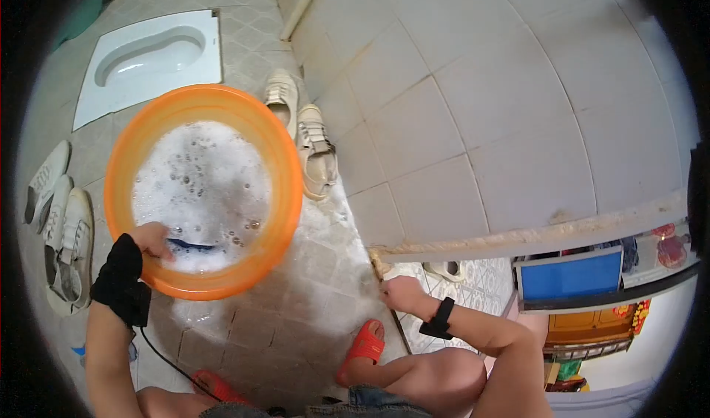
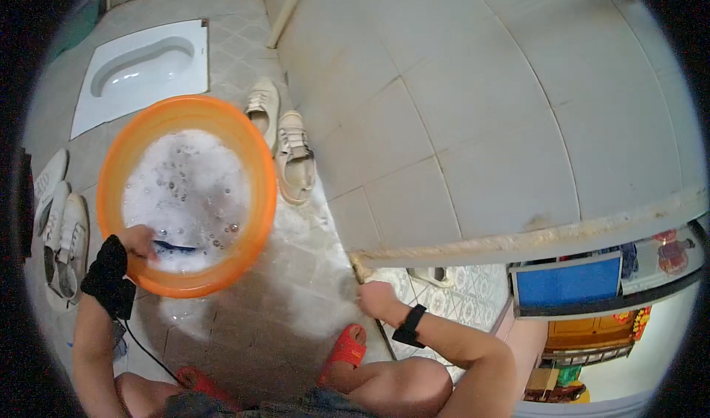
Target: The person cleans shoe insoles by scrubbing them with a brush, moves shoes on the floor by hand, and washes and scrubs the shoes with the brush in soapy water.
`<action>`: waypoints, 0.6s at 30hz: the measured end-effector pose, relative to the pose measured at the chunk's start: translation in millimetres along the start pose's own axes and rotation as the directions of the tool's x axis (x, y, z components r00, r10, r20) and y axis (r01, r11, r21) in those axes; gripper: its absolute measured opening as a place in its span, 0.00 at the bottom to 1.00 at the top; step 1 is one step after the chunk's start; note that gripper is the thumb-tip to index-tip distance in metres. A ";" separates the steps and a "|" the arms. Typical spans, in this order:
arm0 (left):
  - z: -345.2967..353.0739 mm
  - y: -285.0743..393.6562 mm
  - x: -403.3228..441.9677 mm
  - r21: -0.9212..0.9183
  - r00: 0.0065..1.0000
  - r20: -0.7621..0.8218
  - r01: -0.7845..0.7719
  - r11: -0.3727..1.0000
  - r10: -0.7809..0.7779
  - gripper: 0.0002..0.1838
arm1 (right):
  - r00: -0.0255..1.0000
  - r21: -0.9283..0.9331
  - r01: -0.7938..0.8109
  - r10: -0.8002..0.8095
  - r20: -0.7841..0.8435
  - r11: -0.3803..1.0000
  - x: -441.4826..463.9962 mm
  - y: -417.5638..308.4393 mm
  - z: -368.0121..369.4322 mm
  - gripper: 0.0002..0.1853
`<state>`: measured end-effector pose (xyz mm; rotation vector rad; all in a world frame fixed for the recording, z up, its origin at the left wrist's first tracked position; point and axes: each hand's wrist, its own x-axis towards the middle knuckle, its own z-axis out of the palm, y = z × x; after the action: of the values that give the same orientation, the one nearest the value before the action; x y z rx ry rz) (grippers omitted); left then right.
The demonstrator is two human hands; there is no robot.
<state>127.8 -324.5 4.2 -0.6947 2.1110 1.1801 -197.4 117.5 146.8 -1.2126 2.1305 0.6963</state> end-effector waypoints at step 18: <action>1.3 6.0 -9.9 0.233 0.994 -0.065 -0.065 0.970 0.083 0.21 | 0.791 0.890 -0.318 0.610 0.059 0.326 21.4 200.3 100.9 0.24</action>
<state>130.6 -319.2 14.1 -0.5652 2.3080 0.9389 -359.5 264.1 92.3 -0.0651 2.5478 -0.4696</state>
